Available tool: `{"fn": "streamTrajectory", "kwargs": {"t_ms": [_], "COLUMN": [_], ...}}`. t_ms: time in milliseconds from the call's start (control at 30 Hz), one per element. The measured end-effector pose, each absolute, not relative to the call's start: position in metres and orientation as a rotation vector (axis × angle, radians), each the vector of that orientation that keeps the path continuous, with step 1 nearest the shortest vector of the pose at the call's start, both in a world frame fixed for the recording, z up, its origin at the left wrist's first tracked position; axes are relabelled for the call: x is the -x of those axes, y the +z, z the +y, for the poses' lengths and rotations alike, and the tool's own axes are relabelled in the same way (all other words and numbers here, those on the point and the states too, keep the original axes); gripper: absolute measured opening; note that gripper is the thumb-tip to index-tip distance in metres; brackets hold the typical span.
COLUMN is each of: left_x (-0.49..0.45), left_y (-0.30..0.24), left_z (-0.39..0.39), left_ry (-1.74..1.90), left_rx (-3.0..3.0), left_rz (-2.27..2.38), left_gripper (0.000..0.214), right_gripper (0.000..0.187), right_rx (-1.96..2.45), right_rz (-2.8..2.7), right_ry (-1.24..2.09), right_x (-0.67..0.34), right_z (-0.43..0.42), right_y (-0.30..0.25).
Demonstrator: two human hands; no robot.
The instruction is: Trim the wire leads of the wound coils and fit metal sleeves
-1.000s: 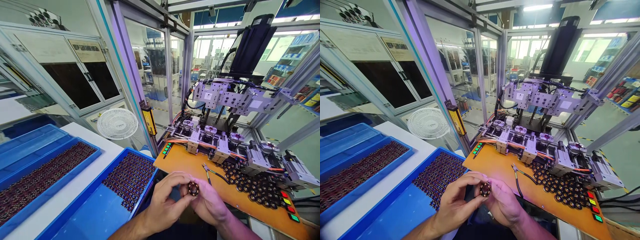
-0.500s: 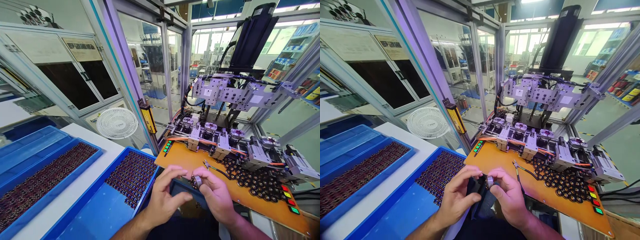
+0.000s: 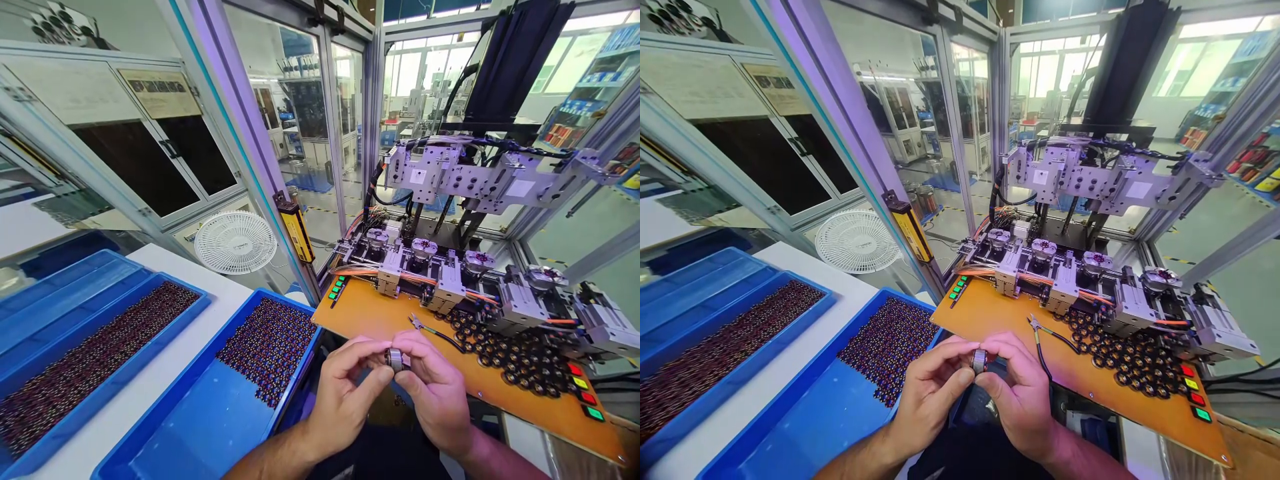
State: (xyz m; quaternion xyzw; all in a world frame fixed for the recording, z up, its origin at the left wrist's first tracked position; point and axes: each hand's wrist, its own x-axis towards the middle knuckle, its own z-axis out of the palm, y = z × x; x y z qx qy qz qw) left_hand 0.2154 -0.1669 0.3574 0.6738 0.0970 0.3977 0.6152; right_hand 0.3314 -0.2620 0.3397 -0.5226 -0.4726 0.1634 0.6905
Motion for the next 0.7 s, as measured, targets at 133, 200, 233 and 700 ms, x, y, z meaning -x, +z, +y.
{"fn": "streamTrajectory", "kwargs": {"t_ms": [133,200,233,700], "left_x": [-0.217,-0.218,-0.218,-0.217], "left_y": [0.356,0.354,0.353,0.347], "left_z": [-0.168,-0.169,-0.169,-0.16], "left_ry": [0.897,0.881,0.876,1.115], "left_rx": [-1.475,-1.427,-1.407,-1.748], "left_rz": [0.232,0.227,0.22,0.159], "left_gripper": [0.02,0.023,0.025,0.038], "right_gripper": [0.02,0.02,0.02,0.027], "right_rx": [1.184,1.172,1.161,0.831], "right_rz": [-1.067,-1.042,-1.015,-0.54], "right_ry": [0.341,0.369,0.399,1.067], "right_x": [-0.332,-0.332,-0.331,-0.323], "right_z": [-0.262,-0.262,-0.262,-0.262], "right_y": [0.34,0.34,0.34,0.345]}}
